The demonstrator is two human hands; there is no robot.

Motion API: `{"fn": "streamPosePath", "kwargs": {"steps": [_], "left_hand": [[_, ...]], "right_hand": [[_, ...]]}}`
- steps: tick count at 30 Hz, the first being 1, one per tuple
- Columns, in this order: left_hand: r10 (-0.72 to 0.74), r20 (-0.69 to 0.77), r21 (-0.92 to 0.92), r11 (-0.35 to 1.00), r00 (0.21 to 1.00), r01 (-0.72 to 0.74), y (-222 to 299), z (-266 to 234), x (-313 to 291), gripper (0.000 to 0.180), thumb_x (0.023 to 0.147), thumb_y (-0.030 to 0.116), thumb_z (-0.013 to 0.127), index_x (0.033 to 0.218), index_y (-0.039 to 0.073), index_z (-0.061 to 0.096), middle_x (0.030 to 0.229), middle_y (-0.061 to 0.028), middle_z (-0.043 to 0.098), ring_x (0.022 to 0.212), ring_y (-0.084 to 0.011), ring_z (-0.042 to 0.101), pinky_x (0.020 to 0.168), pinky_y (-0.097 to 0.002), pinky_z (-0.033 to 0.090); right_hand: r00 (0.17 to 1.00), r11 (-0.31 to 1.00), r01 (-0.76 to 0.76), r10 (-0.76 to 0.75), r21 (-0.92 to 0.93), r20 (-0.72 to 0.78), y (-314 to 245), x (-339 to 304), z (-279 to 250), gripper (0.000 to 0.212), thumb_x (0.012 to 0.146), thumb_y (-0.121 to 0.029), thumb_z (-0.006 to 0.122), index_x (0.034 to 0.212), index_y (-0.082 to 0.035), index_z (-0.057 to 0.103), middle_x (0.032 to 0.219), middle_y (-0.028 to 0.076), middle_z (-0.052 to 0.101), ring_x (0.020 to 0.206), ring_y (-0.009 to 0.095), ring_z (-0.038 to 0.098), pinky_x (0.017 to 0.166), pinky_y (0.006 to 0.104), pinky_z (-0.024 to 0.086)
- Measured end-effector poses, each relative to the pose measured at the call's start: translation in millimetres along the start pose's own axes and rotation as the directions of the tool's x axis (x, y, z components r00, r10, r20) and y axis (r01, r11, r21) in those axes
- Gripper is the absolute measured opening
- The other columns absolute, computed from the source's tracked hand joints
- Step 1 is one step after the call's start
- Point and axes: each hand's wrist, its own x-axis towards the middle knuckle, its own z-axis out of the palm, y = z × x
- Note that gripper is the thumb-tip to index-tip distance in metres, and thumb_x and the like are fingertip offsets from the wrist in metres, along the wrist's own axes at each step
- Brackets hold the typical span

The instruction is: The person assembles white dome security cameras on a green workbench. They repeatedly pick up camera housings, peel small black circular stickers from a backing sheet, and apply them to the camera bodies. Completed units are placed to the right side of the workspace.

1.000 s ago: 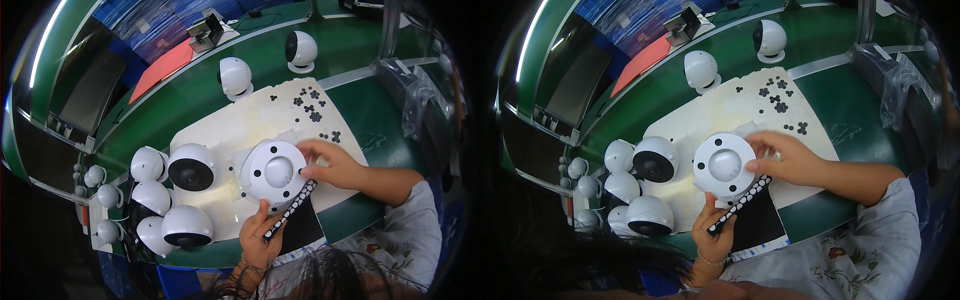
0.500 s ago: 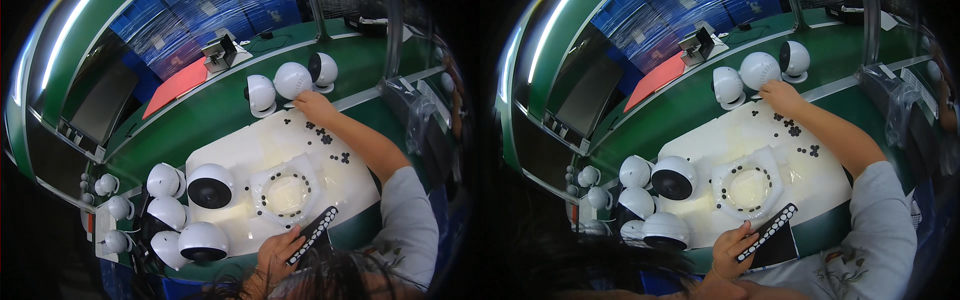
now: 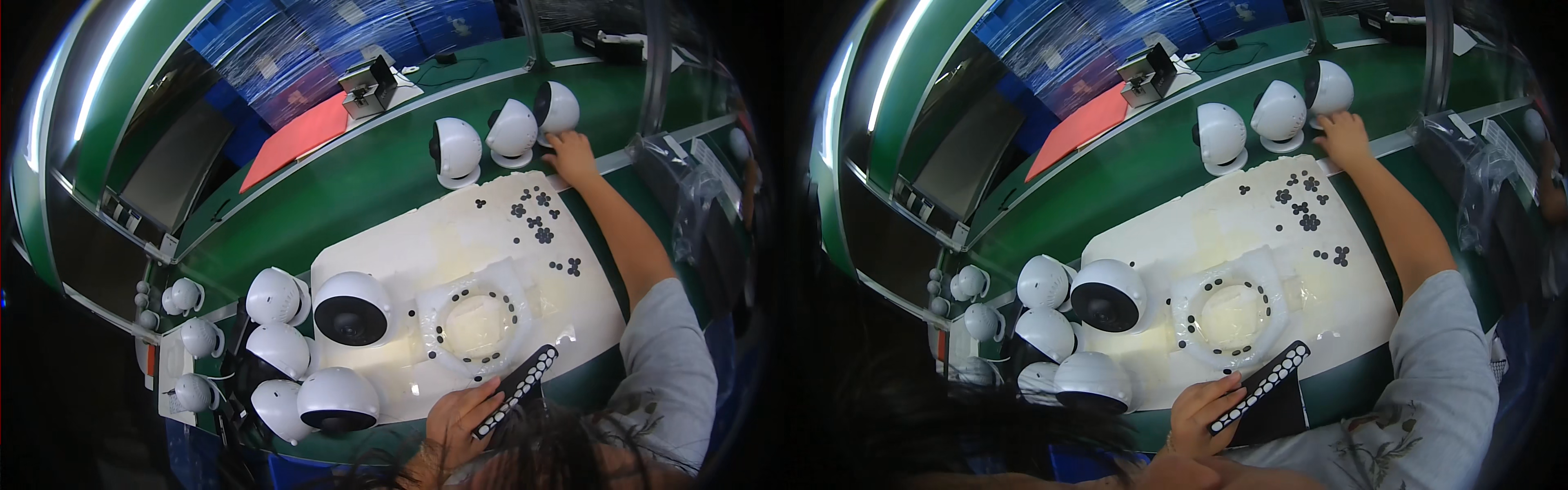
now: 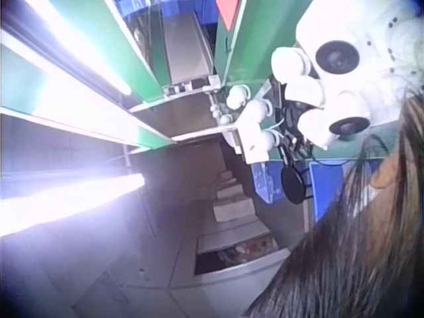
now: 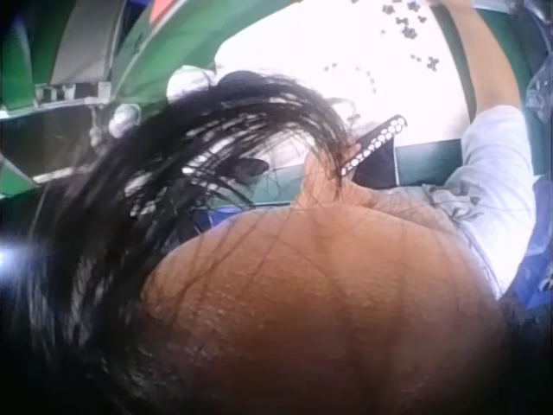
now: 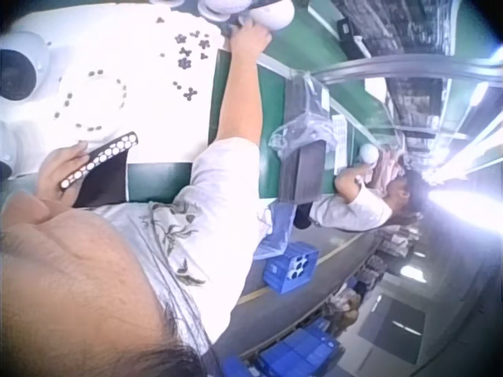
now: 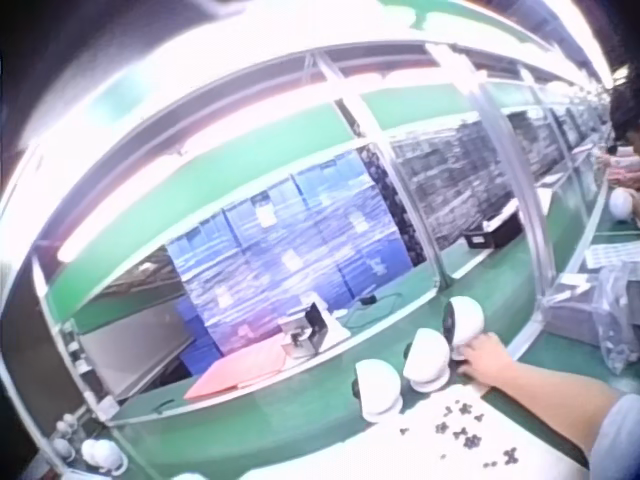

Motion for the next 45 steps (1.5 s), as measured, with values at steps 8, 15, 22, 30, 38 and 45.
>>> {"fn": "streamPosePath", "kwargs": {"steps": [8,15,22,30,38,45], "left_hand": [[-0.021,-0.034,-0.011,1.000,0.999,0.021,1.7,2.2,2.0,0.037,0.058,0.003,0.066,0.095,0.003,0.061,0.104,-0.0104,0.059,0.083,-0.0241,0.059,0.069,-0.0311,0.046],[0.014,-0.070,-0.018,1.000,0.997,-0.015,-0.5,6.0,4.7,0.034,0.060,0.002,0.066,0.093,0.002,0.060,0.101,-0.0113,0.059,0.080,-0.0252,0.059,0.069,-0.0315,0.046],[-0.010,-0.067,-0.025,1.000,0.998,0.009,-0.8,3.5,1.6,0.037,0.060,0.003,0.066,0.096,0.002,0.059,0.103,-0.0112,0.058,0.082,-0.0252,0.058,0.071,-0.0320,0.046],[0.017,-0.063,-0.052,0.998,0.998,-0.020,-3.7,2.3,0.8,0.041,0.060,0.005,0.065,0.101,0.004,0.057,0.108,-0.0098,0.057,0.089,-0.0250,0.056,0.076,-0.0335,0.044],[0.028,-0.085,-0.067,0.997,0.996,-0.033,-11.8,6.7,-5.2,0.047,0.059,0.004,0.065,0.104,0.005,0.054,0.109,-0.0095,0.056,0.089,-0.0262,0.054,0.076,-0.0345,0.043],[-0.099,-0.135,-0.208,0.976,0.986,0.070,-2.6,1.5,2.5,0.033,0.064,-0.001,0.062,0.096,0.002,0.058,0.096,-0.0127,0.059,0.083,-0.0264,0.057,0.073,-0.0328,0.045]], "right_hand": [[0.999,0.932,-0.041,0.047,0.361,-0.010,-55.2,-15.6,-143.6,0.023,0.079,-0.014,0.055,0.098,-0.001,0.056,0.084,0.010,0.062,0.071,0.026,0.060,0.066,0.0358,0.046],[0.857,0.015,-0.337,-0.408,0.941,0.314,-129.9,-56.0,-209.5,0.027,0.082,-0.017,0.056,0.104,-0.001,0.056,0.093,0.008,0.060,0.081,0.011,0.055,0.072,0.0259,0.045],[0.830,0.104,-0.392,-0.388,0.914,0.400,-146.6,-34.0,-162.4,0.039,0.078,-0.034,0.060,0.104,-0.004,0.057,0.104,0.011,0.057,0.098,0.021,0.053,0.084,0.0310,0.040],[0.894,0.704,-0.205,0.417,0.679,-0.162,-108.5,62.1,21.6,0.073,0.063,-0.031,0.070,0.123,-0.004,0.037,0.122,0.019,0.037,0.115,0.034,0.035,0.096,0.0411,0.030],[0.999,0.199,0.044,-0.024,0.979,-0.040,-212.3,28.9,-63.6,0.076,0.057,-0.021,0.073,0.124,-0.008,0.038,0.125,0.015,0.038,0.115,0.030,0.038,0.097,0.0351,0.031],[0.878,-0.099,-0.272,-0.432,0.957,0.205,-217.5,2.9,-89.1,0.060,0.082,-0.026,0.056,0.130,-0.005,0.028,0.136,0.014,0.025,0.121,0.027,0.034,0.099,0.0349,0.029]]}}
